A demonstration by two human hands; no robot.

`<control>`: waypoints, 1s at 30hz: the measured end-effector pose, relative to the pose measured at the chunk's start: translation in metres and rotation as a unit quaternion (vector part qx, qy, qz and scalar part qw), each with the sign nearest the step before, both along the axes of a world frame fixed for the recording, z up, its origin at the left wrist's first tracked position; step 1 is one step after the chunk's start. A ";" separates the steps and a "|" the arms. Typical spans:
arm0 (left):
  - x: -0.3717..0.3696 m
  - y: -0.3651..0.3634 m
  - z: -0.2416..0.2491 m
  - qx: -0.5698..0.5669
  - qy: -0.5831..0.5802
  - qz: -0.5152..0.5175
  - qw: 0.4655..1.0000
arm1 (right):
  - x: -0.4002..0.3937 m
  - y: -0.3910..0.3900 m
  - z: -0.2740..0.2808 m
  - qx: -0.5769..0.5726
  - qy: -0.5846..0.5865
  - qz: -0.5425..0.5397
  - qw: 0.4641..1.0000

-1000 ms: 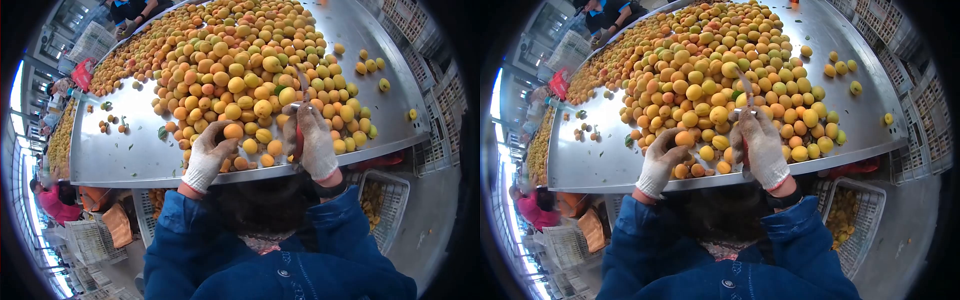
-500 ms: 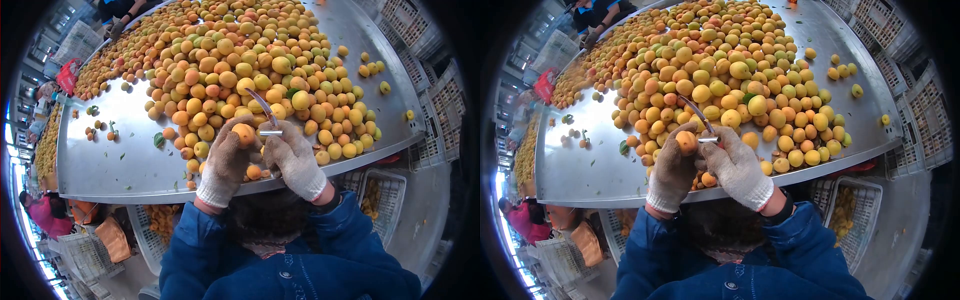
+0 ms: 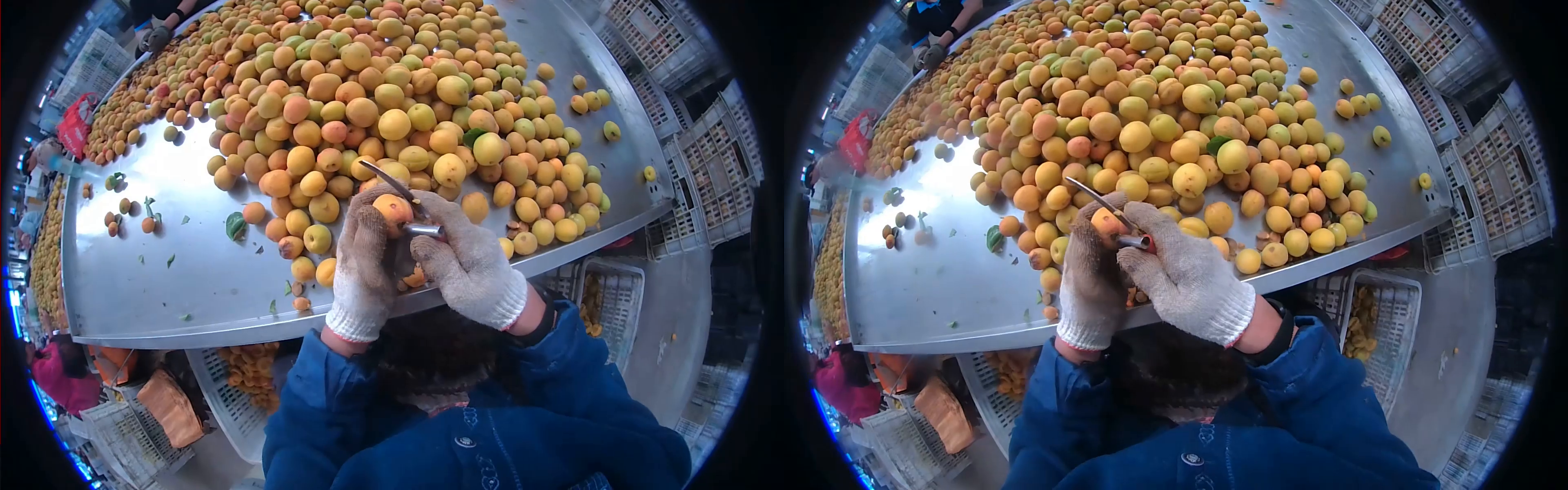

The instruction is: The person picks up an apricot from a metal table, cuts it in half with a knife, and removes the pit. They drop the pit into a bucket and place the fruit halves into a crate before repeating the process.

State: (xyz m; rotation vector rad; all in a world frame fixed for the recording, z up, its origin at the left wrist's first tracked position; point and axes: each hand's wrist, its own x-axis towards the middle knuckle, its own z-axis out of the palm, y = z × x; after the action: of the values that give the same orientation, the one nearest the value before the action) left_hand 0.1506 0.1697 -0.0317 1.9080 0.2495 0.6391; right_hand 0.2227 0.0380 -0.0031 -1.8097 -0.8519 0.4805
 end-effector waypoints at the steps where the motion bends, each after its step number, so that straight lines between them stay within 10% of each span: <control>1: -0.002 0.002 0.001 -0.036 0.007 -0.006 0.999 | -0.002 0.001 0.002 -0.004 -0.002 -0.001 1.000; 8: -0.014 0.005 0.008 -0.364 -0.015 -0.054 0.930 | -0.020 0.010 0.008 0.016 -0.041 -0.018 0.999; 30: -0.034 0.008 -0.010 -0.385 -0.109 0.001 0.917 | -0.035 0.046 0.021 -0.124 -0.233 -0.016 0.964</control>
State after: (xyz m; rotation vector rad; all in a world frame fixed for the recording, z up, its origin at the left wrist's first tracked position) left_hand 0.1166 0.1776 -0.0418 1.0702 0.3038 0.6259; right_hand 0.1880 0.0839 0.0175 -2.2109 -1.1156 0.1385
